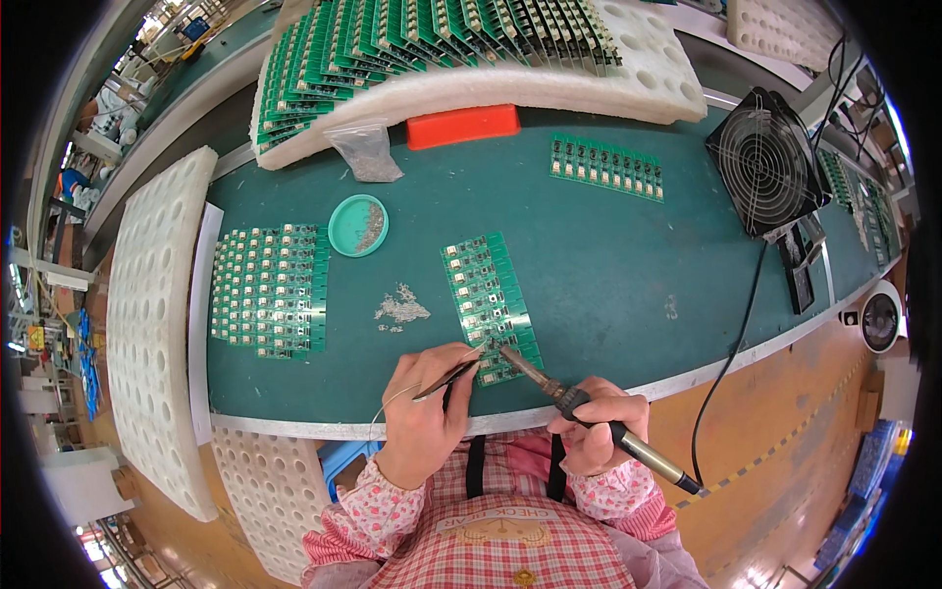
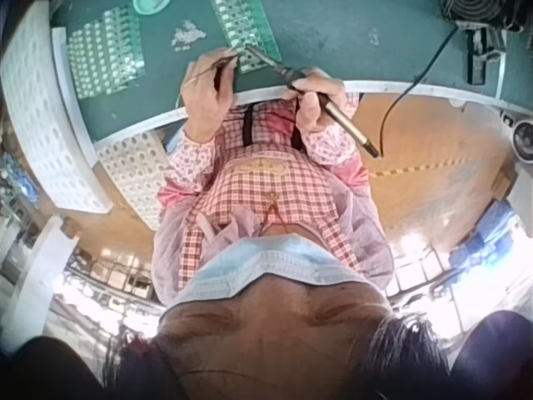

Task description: The person solders components onto green circuit boards using a soldering iron and solder wire.

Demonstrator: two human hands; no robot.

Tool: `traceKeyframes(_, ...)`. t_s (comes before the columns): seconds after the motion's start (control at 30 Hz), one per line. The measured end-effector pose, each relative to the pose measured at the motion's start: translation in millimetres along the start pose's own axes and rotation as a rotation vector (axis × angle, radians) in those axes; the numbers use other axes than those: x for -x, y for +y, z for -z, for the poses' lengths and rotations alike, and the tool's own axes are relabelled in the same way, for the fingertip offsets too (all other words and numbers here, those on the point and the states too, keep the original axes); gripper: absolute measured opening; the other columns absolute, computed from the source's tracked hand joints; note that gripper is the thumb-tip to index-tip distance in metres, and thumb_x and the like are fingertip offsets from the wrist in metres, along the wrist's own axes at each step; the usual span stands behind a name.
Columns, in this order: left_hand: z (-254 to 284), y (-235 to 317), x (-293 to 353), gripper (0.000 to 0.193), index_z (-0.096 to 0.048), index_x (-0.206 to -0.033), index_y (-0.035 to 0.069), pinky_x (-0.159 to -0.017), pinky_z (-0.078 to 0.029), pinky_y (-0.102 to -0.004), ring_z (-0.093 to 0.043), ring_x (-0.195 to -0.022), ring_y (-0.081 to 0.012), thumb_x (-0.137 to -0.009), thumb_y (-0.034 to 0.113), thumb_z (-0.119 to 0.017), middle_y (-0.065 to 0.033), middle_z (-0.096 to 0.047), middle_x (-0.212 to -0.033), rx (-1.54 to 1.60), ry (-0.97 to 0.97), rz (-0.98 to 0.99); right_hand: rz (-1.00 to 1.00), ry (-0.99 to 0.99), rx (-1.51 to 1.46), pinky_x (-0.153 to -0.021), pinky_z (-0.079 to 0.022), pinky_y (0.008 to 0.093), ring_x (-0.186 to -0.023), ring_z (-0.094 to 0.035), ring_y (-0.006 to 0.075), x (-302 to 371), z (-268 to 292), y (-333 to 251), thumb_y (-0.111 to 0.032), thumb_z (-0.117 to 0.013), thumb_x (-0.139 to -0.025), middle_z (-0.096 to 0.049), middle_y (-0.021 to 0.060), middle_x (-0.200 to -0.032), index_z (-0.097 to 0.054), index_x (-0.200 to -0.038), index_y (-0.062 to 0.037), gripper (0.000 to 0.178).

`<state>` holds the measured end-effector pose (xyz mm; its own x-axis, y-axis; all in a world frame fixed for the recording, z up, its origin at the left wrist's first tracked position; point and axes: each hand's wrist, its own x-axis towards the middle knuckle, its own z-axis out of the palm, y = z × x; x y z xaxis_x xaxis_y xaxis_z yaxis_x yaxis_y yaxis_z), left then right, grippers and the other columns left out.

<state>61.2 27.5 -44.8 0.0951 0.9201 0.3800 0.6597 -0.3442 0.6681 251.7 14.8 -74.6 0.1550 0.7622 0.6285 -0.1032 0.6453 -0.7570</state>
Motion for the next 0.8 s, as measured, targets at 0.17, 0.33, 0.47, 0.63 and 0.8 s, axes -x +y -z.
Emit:
traceKeyframes(0.17, 0, 1, 0, 0.021, -0.069, -0.102, 0.002, -0.075, -0.052, -0.0352, -0.066, -0.086, -0.0294, -0.082, -0.006, -0.070, -0.0118, -0.072, -0.101, -0.008, -0.007, 0.016, 0.022, -0.093, 0.056, -0.054, -0.051, 0.0305, -0.052, -0.061, 0.0152, -3, 3, 0, -0.021, -0.054, -0.100, -0.067, 0.0075, -0.065, -0.055, -0.102, -0.0012, 0.020)
traceKeyframes(0.33, -1, 1, 1, 0.021, -0.069, -0.103, 0.002, -0.074, -0.052, -0.0352, -0.066, -0.085, -0.0297, -0.083, -0.006, -0.070, -0.0114, -0.071, -0.101, -0.010, -0.010, 0.018, -0.013, -0.138, 0.128, -0.057, -0.051, 0.0306, -0.052, -0.059, 0.0137, -5, 4, -4, -0.032, -0.050, -0.105, -0.067, 0.0060, -0.063, -0.049, -0.104, -0.0050, 0.027)
traceKeyframes(0.47, 1, 3, 0, 0.021, -0.069, -0.102, 0.002, -0.075, -0.052, -0.0352, -0.066, -0.086, -0.0299, -0.083, -0.006, -0.070, -0.0113, -0.071, -0.101, -0.006, -0.010, 0.024, -0.007, -0.124, 0.069, -0.054, -0.052, 0.0323, -0.051, -0.061, 0.0168, -7, 5, -2, -0.022, -0.055, -0.100, -0.067, 0.0074, -0.064, -0.055, -0.099, -0.0018, 0.020)
traceKeyframes(0.63, 0, 1, 0, 0.021, -0.069, -0.103, 0.002, -0.076, -0.052, -0.0358, -0.066, -0.087, -0.0301, -0.083, -0.005, -0.070, -0.0117, -0.071, -0.102, -0.004, -0.015, 0.014, -0.181, 0.005, 0.136, -0.047, -0.050, 0.0300, -0.048, -0.061, 0.0161, -1, 3, -10, -0.011, -0.060, -0.093, -0.063, 0.0041, -0.058, -0.062, -0.095, 0.0002, 0.011)
traceKeyframes(0.8, 1, 1, 0, 0.021, -0.070, -0.102, 0.001, -0.077, -0.052, -0.0356, -0.066, -0.088, -0.0301, -0.083, -0.005, -0.070, -0.0119, -0.071, -0.102, 0.001, -0.015, 0.026, -0.132, -0.104, 0.292, -0.044, -0.045, 0.0268, -0.044, -0.055, 0.0124, -9, 1, -11, -0.010, -0.056, -0.093, -0.059, 0.0026, -0.054, -0.062, -0.090, -0.0002, 0.011)
